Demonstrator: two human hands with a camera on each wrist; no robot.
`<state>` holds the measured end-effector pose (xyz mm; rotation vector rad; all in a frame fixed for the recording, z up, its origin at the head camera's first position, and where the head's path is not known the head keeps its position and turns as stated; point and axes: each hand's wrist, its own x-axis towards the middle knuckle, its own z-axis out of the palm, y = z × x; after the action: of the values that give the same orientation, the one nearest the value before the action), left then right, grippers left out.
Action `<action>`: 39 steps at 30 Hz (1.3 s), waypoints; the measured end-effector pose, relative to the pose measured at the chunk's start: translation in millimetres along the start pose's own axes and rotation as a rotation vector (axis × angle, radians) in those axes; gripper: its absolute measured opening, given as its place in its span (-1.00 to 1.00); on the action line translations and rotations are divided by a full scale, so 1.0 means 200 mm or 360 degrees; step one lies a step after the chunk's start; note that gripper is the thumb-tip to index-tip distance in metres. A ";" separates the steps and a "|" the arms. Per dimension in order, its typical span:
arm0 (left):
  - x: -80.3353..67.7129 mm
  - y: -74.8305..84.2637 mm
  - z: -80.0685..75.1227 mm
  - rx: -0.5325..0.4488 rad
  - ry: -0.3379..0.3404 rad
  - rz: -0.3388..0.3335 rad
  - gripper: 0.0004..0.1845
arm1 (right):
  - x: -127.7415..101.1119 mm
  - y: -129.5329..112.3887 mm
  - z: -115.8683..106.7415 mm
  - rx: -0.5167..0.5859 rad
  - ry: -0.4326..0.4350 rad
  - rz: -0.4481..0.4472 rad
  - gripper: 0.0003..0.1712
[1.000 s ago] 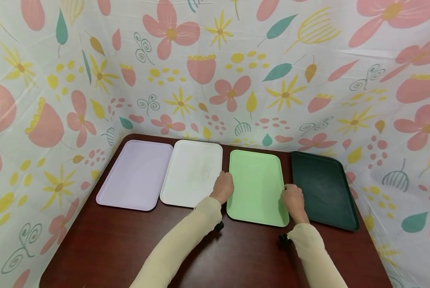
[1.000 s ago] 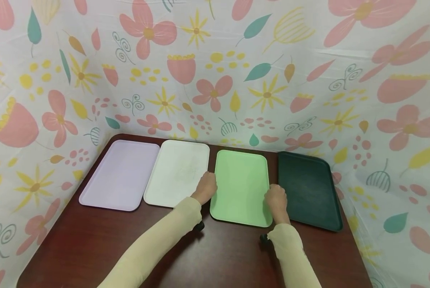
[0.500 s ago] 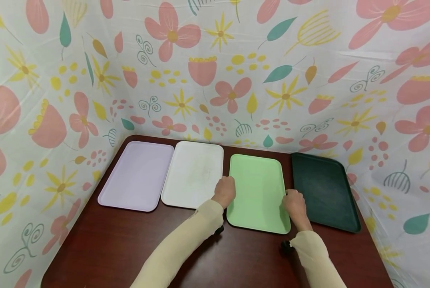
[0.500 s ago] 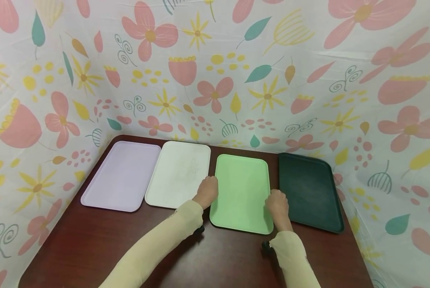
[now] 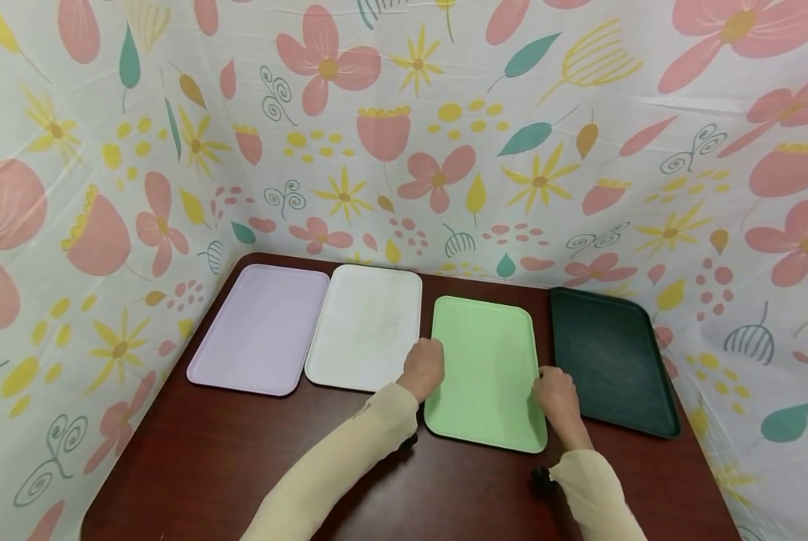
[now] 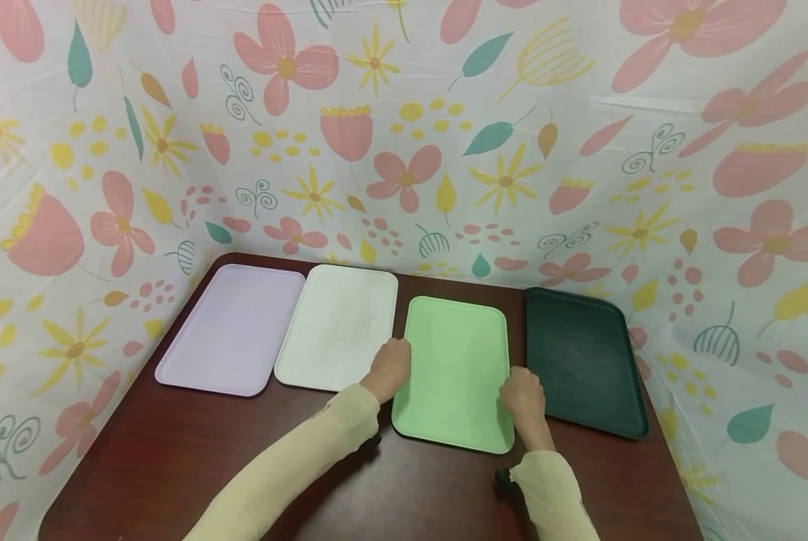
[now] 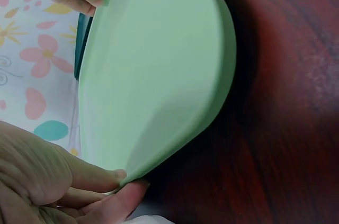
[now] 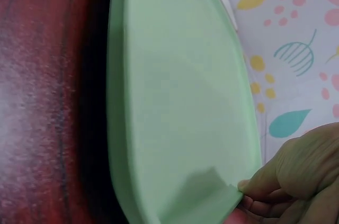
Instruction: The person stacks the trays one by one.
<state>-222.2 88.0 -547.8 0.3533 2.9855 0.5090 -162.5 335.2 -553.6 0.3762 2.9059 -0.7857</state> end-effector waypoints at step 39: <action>-0.38 -0.14 0.04 -0.0128 0.0111 0.0325 -0.65 | -0.23 0.08 -0.01 0.0125 -0.0117 -0.0161 -0.64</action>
<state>-153.9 46.3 -561.4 0.6500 3.0005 0.6711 -114.3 339.2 -552.6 0.2034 2.8507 -0.9106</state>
